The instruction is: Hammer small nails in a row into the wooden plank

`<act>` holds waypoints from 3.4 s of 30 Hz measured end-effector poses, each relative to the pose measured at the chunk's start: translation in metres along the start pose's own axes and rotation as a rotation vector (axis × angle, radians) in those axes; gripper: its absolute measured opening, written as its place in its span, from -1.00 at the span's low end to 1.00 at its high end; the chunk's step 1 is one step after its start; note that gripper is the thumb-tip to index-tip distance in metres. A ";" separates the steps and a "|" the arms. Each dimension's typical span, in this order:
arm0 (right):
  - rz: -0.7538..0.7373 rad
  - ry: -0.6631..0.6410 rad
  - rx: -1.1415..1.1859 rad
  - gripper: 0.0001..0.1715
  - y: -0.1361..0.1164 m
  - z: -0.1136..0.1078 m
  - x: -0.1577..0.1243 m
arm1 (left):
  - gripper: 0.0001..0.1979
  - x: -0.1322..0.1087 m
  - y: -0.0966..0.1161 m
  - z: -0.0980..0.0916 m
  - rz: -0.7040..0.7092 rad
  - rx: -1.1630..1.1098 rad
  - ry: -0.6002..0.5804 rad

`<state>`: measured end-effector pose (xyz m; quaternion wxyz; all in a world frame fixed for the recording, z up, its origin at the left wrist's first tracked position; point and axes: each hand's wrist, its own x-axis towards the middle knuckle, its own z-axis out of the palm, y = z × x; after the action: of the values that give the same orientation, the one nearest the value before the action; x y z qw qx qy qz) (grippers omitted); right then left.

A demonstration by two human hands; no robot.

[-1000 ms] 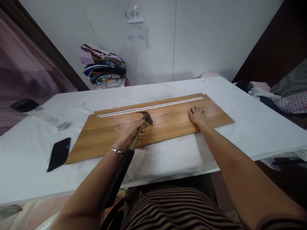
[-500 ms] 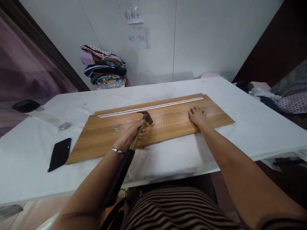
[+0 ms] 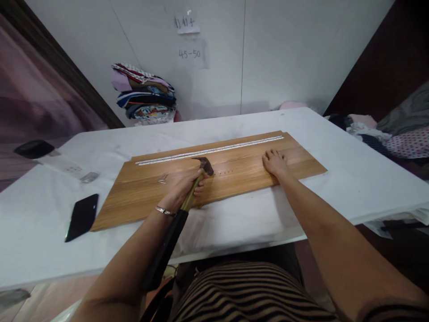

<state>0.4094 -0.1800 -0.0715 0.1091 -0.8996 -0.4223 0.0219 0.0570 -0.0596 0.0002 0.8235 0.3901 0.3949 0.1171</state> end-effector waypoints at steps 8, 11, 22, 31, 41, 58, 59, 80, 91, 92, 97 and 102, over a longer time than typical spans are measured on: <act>0.003 0.003 0.008 -0.43 0.001 0.001 0.001 | -0.77 -0.003 0.002 0.003 0.004 -0.002 0.004; -0.001 0.005 0.007 -0.44 0.000 0.001 0.001 | -0.78 -0.001 0.001 0.002 -0.006 0.005 0.010; -0.001 0.008 0.006 -0.46 0.000 0.000 0.001 | -0.77 -0.001 0.002 0.003 0.000 0.012 0.028; -0.005 0.018 0.021 -0.47 0.000 -0.001 -0.002 | -0.80 0.002 0.002 -0.002 0.016 -0.015 -0.024; 0.009 0.000 0.001 -0.44 -0.002 -0.002 -0.002 | -0.76 -0.001 0.004 0.001 0.014 -0.011 -0.026; 0.000 0.009 0.023 -0.44 0.001 0.000 0.000 | -0.80 0.003 0.002 -0.004 -0.002 -0.028 -0.023; 0.001 0.008 0.022 -0.44 0.000 0.000 0.000 | -0.80 0.002 0.002 -0.003 0.006 -0.029 -0.032; 0.010 0.006 0.020 -0.45 0.000 0.000 0.001 | -0.78 0.001 0.002 0.000 0.012 0.001 0.000; 0.013 0.000 0.021 -0.45 -0.002 -0.003 -0.001 | -0.79 0.002 0.002 -0.002 0.008 0.008 -0.008; 0.013 0.001 0.018 -0.45 -0.002 -0.003 -0.001 | -0.78 0.001 0.002 -0.002 0.009 0.013 -0.012; 0.013 0.002 0.010 -0.44 -0.002 -0.001 0.000 | -0.75 0.000 0.002 0.000 0.024 0.038 0.000; 0.005 0.001 0.026 -0.45 -0.001 -0.001 0.000 | -0.75 0.000 0.001 0.001 0.014 0.037 0.011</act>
<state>0.4089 -0.1799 -0.0706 0.1211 -0.8992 -0.4195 0.0272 0.0579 -0.0594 0.0009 0.8131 0.4073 0.3990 0.1177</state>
